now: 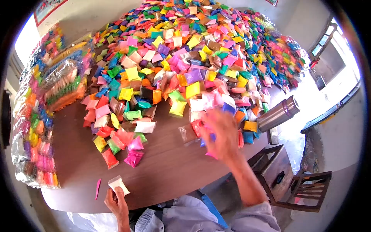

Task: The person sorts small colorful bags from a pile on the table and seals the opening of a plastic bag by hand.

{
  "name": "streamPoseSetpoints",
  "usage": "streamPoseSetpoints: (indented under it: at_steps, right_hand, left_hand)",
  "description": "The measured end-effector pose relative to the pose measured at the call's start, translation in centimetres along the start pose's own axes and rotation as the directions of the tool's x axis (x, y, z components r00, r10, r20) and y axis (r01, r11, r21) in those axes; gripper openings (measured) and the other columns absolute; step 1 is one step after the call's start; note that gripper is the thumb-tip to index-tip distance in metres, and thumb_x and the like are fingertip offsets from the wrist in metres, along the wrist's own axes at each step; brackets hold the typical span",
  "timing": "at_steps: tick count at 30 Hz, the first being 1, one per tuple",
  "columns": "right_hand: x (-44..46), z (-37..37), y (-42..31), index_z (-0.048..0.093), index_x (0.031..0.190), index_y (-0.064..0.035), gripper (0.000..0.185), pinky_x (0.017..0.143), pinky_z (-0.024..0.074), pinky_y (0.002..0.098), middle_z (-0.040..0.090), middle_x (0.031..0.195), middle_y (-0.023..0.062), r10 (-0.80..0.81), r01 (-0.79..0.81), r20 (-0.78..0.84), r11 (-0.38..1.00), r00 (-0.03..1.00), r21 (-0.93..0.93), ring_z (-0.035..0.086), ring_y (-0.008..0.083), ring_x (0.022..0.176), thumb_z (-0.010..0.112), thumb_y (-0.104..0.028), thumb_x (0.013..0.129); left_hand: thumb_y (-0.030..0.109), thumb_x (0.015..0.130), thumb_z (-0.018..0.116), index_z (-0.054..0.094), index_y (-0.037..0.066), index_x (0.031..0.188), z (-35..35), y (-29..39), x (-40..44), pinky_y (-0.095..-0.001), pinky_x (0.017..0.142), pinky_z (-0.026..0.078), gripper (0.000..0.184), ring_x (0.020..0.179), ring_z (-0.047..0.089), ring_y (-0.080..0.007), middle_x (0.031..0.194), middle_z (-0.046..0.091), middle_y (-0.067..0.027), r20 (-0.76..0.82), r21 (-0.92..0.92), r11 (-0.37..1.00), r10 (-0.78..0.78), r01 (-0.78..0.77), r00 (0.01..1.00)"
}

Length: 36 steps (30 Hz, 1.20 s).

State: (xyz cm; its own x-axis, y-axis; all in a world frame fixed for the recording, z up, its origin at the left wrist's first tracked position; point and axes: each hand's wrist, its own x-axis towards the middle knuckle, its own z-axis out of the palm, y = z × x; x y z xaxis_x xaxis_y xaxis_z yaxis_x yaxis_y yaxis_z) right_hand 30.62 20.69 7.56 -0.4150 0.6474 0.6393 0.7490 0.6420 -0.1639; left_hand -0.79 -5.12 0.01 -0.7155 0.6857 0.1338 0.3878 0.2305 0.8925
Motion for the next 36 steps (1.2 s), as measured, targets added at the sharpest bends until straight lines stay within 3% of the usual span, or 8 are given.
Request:
streamPoseSetpoints:
  at_steps: [4,7,13,20,22,26,31,36]
  right_hand:
    - [-8.1,-1.5,-2.7,0.074,0.114,-0.0147,0.044,0.116,0.0306,0.0557,0.061,0.138,0.0095,-0.001,0.019,0.256,0.997,0.967,-0.069,0.055,0.0299,0.131,0.086,-0.027,0.073]
    - [-9.6,-0.9,-1.0,0.074,0.115,-0.0168,0.044,0.119,0.0245,0.0577,0.059,0.139,0.0090,0.151,-0.119,0.193,0.979,0.970,-0.167,0.049,0.0304,0.138,0.086,-0.026,0.073]
    - [-3.5,2.4,4.9,0.073,0.119,-0.0156,0.042,0.113,0.0335,0.0559,0.057,0.142,0.0099,-0.006,0.019,0.103,0.991,0.995,-0.131,0.048,0.0318,0.137,0.084,-0.024,0.079]
    - [6.0,6.7,9.3,0.076,0.106,-0.0154,0.023,0.104,0.0432,0.0460,0.065,0.131,0.0062,0.069,-0.108,-0.174,0.969,0.982,-0.224,0.059,0.0297,0.123,0.080,-0.024,0.085]
    - [7.5,6.1,7.8,0.076,0.103,-0.0126,0.017,0.104,0.0433,0.0462,0.070,0.120,0.0082,0.039,-0.107,-0.358,0.980,0.933,-0.170,0.061,0.0310,0.121,0.077,-0.017,0.087]
    - [6.0,5.3,-1.7,0.074,0.101,-0.0121,0.016,0.102,0.0439,0.0476,0.067,0.125,0.0082,-0.079,0.088,-0.120,0.994,0.990,0.069,0.059,0.0317,0.122,0.076,-0.015,0.085]
    - [0.5,9.0,-14.4,0.072,0.104,-0.0165,0.026,0.115,0.0341,0.0591,0.063,0.132,0.0074,-0.511,0.491,-0.047,0.791,0.858,0.365,0.051,0.0284,0.135,0.078,-0.029,0.081]
    - [2.5,13.4,-15.7,0.071,0.099,-0.0099,0.026,0.115,0.0350,0.0637,0.063,0.127,0.0071,-0.559,0.450,0.052,0.714,0.827,0.536,0.051,0.0289,0.134,0.074,-0.028,0.080]
  left_hand:
    - [0.014,0.099,0.064,0.052,-0.002,0.074,0.0,0.0,0.0,-0.0309,0.047,0.026,0.033,0.053,0.036,-0.0061,0.057,0.044,0.0002,0.032,0.019,1.000,-0.021,0.020,0.999]
    - [0.014,0.099,0.064,0.051,-0.003,0.074,0.2,0.3,0.2,-0.0309,0.048,0.025,0.033,0.054,0.035,-0.0060,0.058,0.044,0.0003,0.031,0.016,1.000,0.004,-0.005,1.000]
    - [0.016,0.100,0.064,0.050,-0.003,0.074,0.3,0.6,0.1,-0.0299,0.049,0.024,0.035,0.056,0.035,-0.0050,0.058,0.043,0.0011,0.035,0.050,0.999,-0.005,0.003,0.999]
    - [0.017,0.099,0.066,0.053,-0.002,0.072,0.4,0.3,0.0,-0.0300,0.047,0.026,0.035,0.055,0.037,-0.0054,0.057,0.044,0.0011,-0.016,0.096,0.995,0.009,-0.007,1.000]
    - [0.015,0.098,0.066,0.053,-0.001,0.072,0.4,0.2,0.1,-0.0297,0.047,0.028,0.033,0.054,0.037,-0.0055,0.057,0.045,0.0008,-0.029,0.087,0.995,0.040,-0.037,0.999]
    - [0.008,0.094,0.066,0.047,0.001,0.068,0.3,0.7,0.2,-0.0283,0.047,0.028,0.033,0.054,0.037,-0.0035,0.056,0.043,0.0024,-0.027,0.048,0.999,0.007,-0.005,1.000]
    - [0.006,0.092,0.066,0.042,0.002,0.066,0.5,0.4,0.2,-0.0295,0.047,0.025,0.035,0.055,0.033,-0.0050,0.057,0.036,0.0006,-0.044,0.044,0.998,0.043,-0.041,0.998]
    - [0.003,0.089,0.067,0.040,0.002,0.066,0.1,0.0,0.1,-0.0297,0.048,0.025,0.035,0.056,0.032,-0.0055,0.058,0.035,0.0000,-0.026,0.042,0.998,0.051,-0.050,0.998]
